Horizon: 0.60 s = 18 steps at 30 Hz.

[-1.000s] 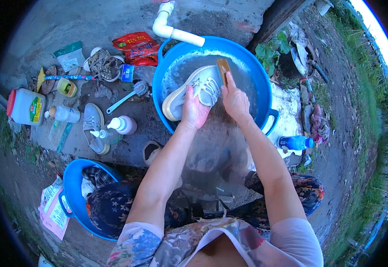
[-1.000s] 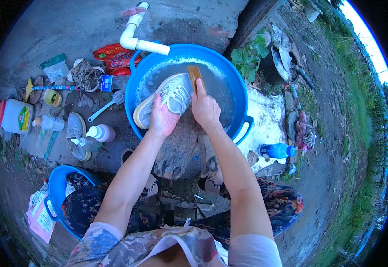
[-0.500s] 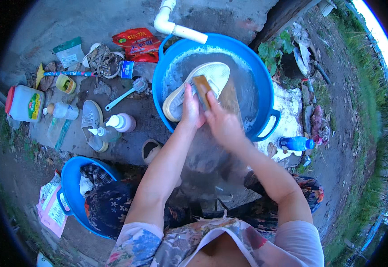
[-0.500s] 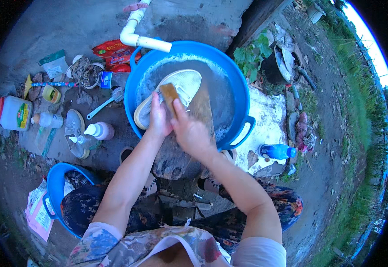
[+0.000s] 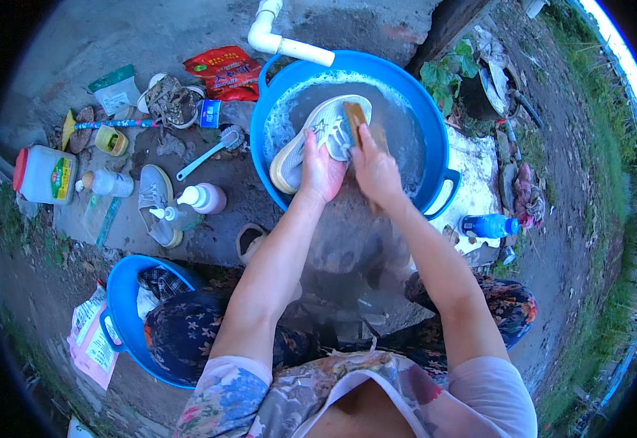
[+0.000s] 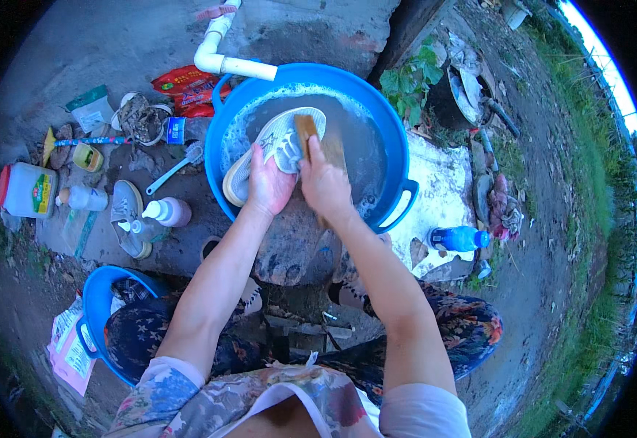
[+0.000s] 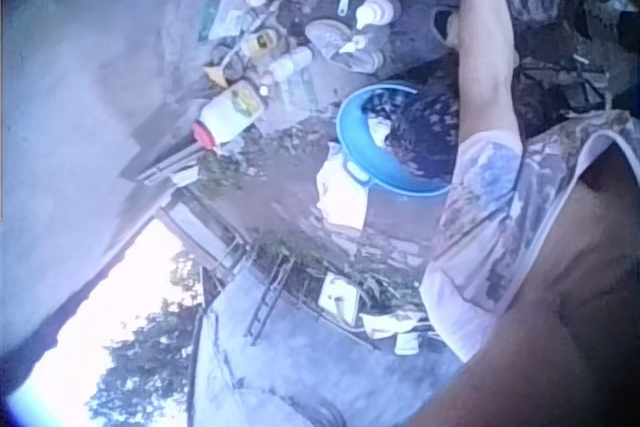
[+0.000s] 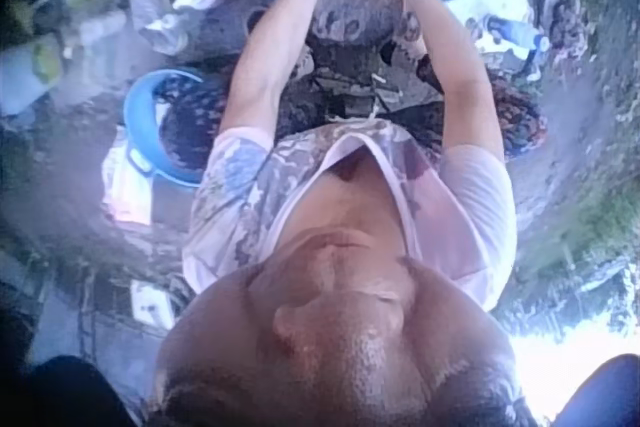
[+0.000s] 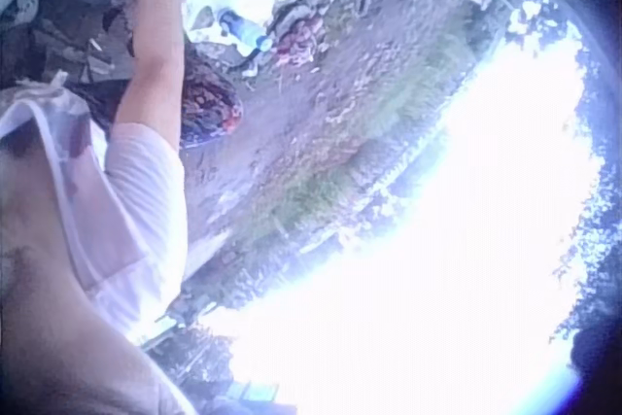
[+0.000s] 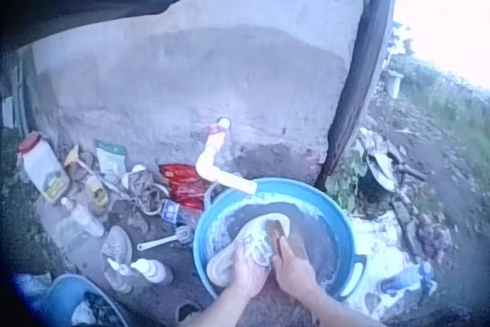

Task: The person scrubs a white sneaker with a brush in a blue basin of soapy water. They repeatedly dip the shoe and brush into the water, scrubbing the upper, sides, and sole while turning the shoe to access different areas.

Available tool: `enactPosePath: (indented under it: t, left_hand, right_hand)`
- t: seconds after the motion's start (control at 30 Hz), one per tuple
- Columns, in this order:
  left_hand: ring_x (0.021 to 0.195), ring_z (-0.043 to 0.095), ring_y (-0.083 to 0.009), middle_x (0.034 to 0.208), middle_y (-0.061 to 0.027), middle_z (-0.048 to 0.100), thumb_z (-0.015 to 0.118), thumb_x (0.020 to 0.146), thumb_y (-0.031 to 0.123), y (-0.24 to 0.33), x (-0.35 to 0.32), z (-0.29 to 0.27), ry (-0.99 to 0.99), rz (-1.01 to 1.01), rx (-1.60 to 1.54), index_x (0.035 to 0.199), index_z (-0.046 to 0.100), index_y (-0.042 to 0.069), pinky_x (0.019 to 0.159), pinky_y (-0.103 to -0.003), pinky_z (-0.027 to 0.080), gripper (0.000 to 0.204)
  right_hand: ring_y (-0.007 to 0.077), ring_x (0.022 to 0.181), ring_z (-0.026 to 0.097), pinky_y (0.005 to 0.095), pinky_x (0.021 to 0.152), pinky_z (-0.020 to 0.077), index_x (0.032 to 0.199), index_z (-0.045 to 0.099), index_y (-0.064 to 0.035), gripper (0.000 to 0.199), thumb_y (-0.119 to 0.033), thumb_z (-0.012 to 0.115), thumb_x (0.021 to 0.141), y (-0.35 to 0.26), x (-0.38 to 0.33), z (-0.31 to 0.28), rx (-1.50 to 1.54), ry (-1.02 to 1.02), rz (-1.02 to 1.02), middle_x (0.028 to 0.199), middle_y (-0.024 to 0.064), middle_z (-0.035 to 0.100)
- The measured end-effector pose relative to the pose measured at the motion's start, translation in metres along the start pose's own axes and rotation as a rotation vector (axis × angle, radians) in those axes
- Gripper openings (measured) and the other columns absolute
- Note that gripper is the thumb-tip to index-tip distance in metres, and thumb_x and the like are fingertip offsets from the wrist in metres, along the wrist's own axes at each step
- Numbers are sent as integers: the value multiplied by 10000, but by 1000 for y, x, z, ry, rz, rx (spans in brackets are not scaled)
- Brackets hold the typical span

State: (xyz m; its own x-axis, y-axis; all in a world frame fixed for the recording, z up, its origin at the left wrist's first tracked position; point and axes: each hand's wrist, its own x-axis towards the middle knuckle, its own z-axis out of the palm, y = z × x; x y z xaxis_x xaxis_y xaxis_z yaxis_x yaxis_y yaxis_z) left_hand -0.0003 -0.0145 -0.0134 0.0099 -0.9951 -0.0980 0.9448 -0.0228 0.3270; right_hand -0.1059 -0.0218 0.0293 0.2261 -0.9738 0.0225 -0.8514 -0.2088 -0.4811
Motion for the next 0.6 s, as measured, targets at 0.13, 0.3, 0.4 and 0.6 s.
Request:
enactPosePath:
  t: [0.13, 0.3, 0.4, 0.6]
  left_hand:
    - [1284, 372, -245, 1389, -108, 404, 206, 970, 513, 9, -11, 4, 170, -95, 75, 1385, 313, 46, 1085, -379, 246, 634]
    - [1251, 407, -227, 1356, -85, 445, 232, 971, 500, -3, -1, 0, 101, -5, 100, 1364, 349, 58, 1052, -387, 296, 602]
    - [1197, 471, -222, 1305, -101, 491, 320, 978, 418, 13, -9, 23, 87, -25, 147, 1329, 383, 39, 1019, -381, 352, 520]
    - [1062, 580, -215, 1147, -124, 589, 545, 916, 155, 28, -34, 96, 114, -164, 268, 1203, 501, -10, 908, -345, 469, 334]
  right_hand:
    - [464, 771, 606, 505, 747, 482, 1360, 398, -108, 498, -208, 521, 888, 0, -58, -8, 80, -117, -107, 872, 291, 614]
    - [455, 823, 608, 513, 769, 478, 1377, 367, -148, 506, -289, 479, 904, 11, -4, -9, -8, -78, 19, 894, 274, 626]
    - [433, 935, 591, 479, 844, 461, 1359, 402, -137, 488, -278, 487, 900, 19, -3, -28, 137, -7, 4, 1019, 254, 614]
    - [406, 988, 582, 446, 873, 451, 1314, 452, -78, 447, -226, 496, 895, 40, -29, -89, 225, 48, -23, 1115, 248, 582]
